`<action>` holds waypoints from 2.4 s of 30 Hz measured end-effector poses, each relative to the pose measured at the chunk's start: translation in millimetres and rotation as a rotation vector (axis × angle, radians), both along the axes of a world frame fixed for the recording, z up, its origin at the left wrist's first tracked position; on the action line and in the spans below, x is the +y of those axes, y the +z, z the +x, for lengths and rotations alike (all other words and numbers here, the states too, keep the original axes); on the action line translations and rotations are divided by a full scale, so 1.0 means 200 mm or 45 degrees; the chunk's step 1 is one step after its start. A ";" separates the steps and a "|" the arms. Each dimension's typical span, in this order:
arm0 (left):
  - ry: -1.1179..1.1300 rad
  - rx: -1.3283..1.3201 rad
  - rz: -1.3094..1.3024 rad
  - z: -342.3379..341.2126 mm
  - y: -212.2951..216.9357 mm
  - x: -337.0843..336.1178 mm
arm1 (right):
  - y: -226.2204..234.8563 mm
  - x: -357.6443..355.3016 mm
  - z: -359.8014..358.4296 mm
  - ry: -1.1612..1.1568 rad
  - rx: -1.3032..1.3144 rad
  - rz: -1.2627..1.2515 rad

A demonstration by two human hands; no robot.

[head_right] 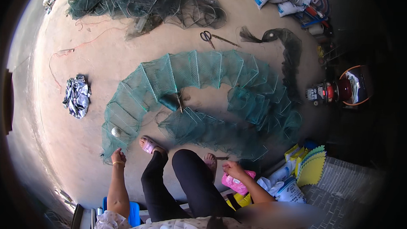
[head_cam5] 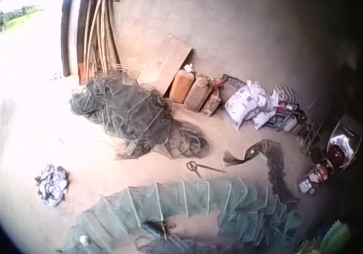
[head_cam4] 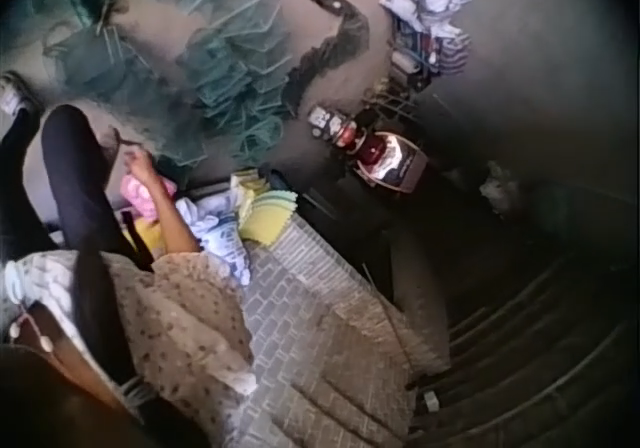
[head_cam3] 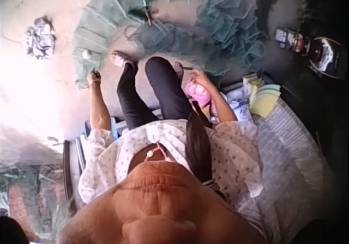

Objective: Assembling a foldable green mesh fishing net by attaching a float and threading the structure.

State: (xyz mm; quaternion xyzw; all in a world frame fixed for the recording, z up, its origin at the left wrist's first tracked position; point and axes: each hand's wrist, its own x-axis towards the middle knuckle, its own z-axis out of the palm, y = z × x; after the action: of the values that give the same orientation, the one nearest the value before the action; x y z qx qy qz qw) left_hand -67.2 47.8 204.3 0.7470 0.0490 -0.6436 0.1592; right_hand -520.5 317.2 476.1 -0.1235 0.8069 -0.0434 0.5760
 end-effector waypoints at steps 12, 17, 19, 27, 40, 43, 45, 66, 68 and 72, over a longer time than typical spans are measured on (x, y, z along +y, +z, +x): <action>0.056 -0.243 0.015 -0.16 -0.17 0.06 | -0.47 -1.51 -1.32 0.407 0.293 -0.458; 0.010 -0.542 0.006 -0.24 -0.27 0.16 | -1.24 -2.21 -1.82 0.354 0.265 -0.572; 0.049 -0.632 0.010 -0.33 -0.32 0.19 | -1.61 -2.41 -2.05 0.403 0.249 -0.568; 0.110 -0.875 -0.027 -0.66 -0.51 0.27 | -2.76 -2.74 -2.56 0.785 0.707 -0.593; 0.345 -0.775 -0.119 -0.86 -0.58 0.20 | -2.88 -3.03 -2.62 1.556 0.874 -0.717; 0.371 -0.679 -0.143 -0.82 -0.49 0.19 | -2.57 -3.01 -2.34 1.633 0.805 -1.238; 0.452 -0.592 -0.178 -0.79 -0.43 0.20 | -2.29 -3.04 -2.12 1.644 0.728 -1.465; 0.599 0.334 -0.531 -0.45 -0.13 0.27 | -1.01 -2.04 0.92 2.052 -1.225 -1.783; 0.591 0.368 -0.553 -0.43 -0.12 0.30 | -1.05 -2.00 1.02 1.986 -1.232 -1.706; 0.553 0.173 -0.586 -0.44 -0.18 0.42 | -1.10 -1.88 1.18 1.800 -0.916 -1.682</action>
State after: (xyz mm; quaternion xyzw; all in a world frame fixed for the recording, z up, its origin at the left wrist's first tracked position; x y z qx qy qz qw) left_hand -155.2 131.4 167.8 0.6189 0.0709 -0.6370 0.4541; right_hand -284.1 -58.6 257.0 -0.8412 0.1451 -0.1637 0.4945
